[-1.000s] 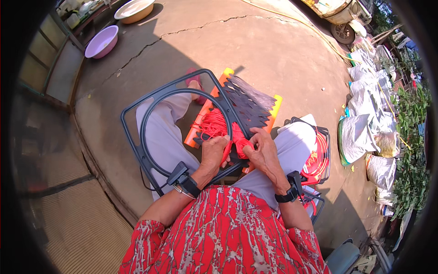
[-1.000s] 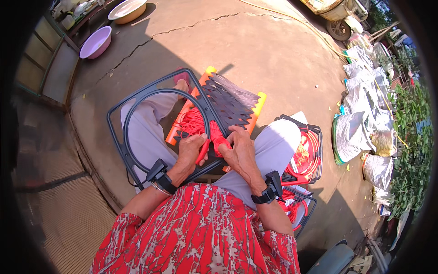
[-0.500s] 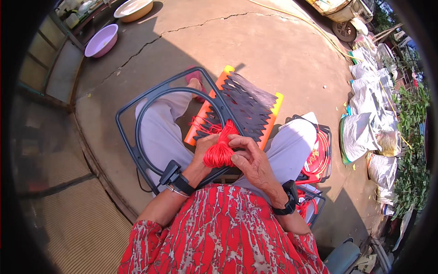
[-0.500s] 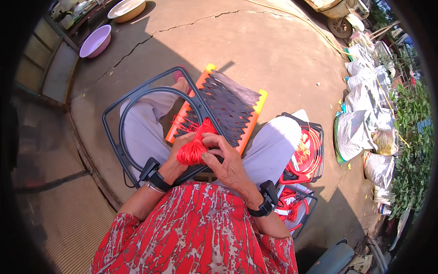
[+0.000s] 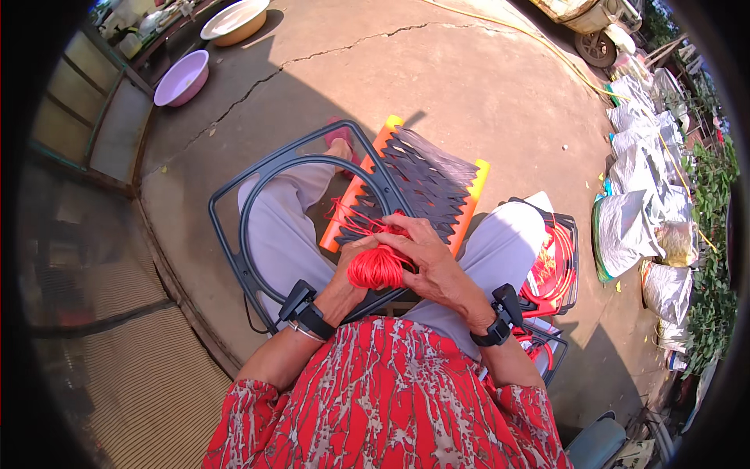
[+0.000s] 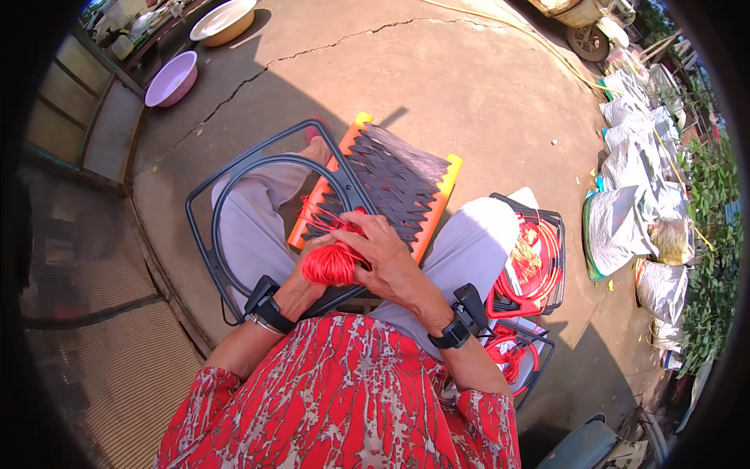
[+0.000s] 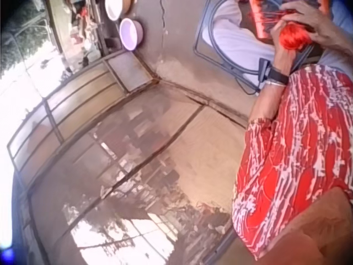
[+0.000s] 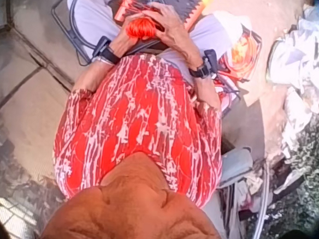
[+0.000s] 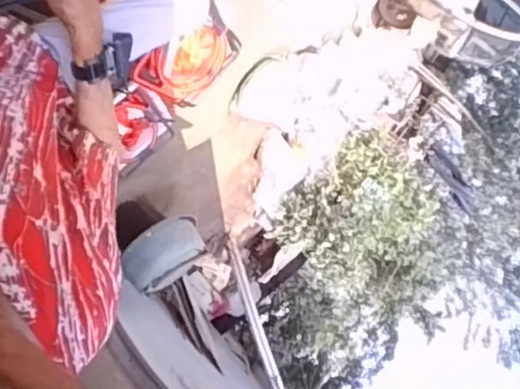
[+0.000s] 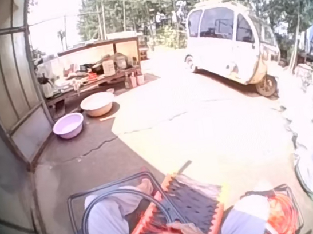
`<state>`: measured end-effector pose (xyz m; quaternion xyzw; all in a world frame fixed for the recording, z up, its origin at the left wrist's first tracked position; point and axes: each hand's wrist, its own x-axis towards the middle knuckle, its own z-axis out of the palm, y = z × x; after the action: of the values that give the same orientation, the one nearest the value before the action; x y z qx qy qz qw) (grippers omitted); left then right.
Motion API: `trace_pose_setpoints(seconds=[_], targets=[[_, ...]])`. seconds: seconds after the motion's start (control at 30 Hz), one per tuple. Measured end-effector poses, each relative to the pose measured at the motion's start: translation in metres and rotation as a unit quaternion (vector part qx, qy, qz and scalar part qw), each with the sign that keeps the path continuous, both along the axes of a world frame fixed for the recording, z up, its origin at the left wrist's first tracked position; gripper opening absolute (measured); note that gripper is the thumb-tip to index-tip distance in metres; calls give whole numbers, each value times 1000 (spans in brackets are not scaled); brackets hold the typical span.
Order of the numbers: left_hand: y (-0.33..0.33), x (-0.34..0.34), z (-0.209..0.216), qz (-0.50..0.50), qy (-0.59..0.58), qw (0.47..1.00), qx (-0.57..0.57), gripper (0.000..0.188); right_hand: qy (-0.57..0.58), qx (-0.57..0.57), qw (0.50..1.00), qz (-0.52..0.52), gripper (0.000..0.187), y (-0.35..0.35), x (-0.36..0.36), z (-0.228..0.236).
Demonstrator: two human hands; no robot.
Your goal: Winding a long red cord around a plastic frame using an orange serrated tool to organize it.
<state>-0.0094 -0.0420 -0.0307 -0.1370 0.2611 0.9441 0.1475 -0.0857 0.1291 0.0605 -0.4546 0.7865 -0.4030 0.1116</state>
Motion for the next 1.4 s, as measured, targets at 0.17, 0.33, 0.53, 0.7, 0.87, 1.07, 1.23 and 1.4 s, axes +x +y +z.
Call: trace_pose_setpoints(seconds=[0.17,0.33,0.53,0.7,0.87,1.07,1.23,1.4], targets=[[13,-7,25,65,-83,991,-87,27,-311,-90,946,14,55,20,-9,9],[9,-7,25,36,-78,994,-63,26,-536,-209,817,-41,53,22,-7,-7],[10,-8,29,45,-91,991,-83,22,68,7,997,-43,65,6,11,-12],[6,-6,37,-4,-96,992,-81,22,-21,-24,997,-72,53,8,8,-5],[14,-14,56,-18,-119,985,-124,31,-442,-212,859,-149,18,36,6,28],[11,-14,47,-36,-104,988,-112,34,-429,-296,809,-274,23,140,4,55],[9,-15,47,-28,-110,989,-98,33,-329,-114,821,-453,10,283,7,43],[11,-18,47,-24,-122,987,-103,33,-34,62,777,-625,13,356,24,6]])
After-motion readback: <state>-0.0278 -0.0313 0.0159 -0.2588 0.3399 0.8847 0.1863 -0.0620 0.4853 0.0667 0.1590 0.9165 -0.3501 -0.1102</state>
